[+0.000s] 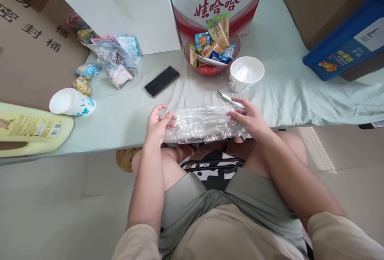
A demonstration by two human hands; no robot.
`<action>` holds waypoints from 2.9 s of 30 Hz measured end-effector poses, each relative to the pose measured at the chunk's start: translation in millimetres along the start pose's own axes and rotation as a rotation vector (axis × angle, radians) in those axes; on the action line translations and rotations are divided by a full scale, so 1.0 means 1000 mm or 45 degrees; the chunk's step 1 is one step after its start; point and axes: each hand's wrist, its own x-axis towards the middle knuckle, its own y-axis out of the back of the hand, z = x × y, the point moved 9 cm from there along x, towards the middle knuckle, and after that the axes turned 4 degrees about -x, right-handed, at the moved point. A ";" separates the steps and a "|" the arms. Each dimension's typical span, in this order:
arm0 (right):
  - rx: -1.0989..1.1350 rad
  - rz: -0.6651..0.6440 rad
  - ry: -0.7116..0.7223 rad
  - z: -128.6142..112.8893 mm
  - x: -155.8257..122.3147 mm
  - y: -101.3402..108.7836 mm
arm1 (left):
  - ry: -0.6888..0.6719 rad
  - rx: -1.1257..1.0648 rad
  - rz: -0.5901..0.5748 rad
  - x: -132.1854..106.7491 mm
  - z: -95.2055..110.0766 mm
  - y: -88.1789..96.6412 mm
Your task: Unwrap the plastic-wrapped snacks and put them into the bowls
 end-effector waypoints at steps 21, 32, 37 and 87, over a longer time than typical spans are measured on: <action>-0.022 0.179 0.138 -0.009 0.000 0.006 | -0.206 -0.092 0.154 -0.002 0.012 0.011; -0.163 -0.054 0.183 -0.001 -0.002 -0.012 | -0.158 -0.091 0.262 -0.001 0.008 0.013; -0.090 0.088 0.215 -0.008 -0.003 -0.007 | -0.112 -0.009 0.244 -0.001 0.003 0.012; -0.750 0.829 0.747 -0.062 -0.034 0.045 | 0.183 0.201 -0.326 -0.017 -0.011 -0.024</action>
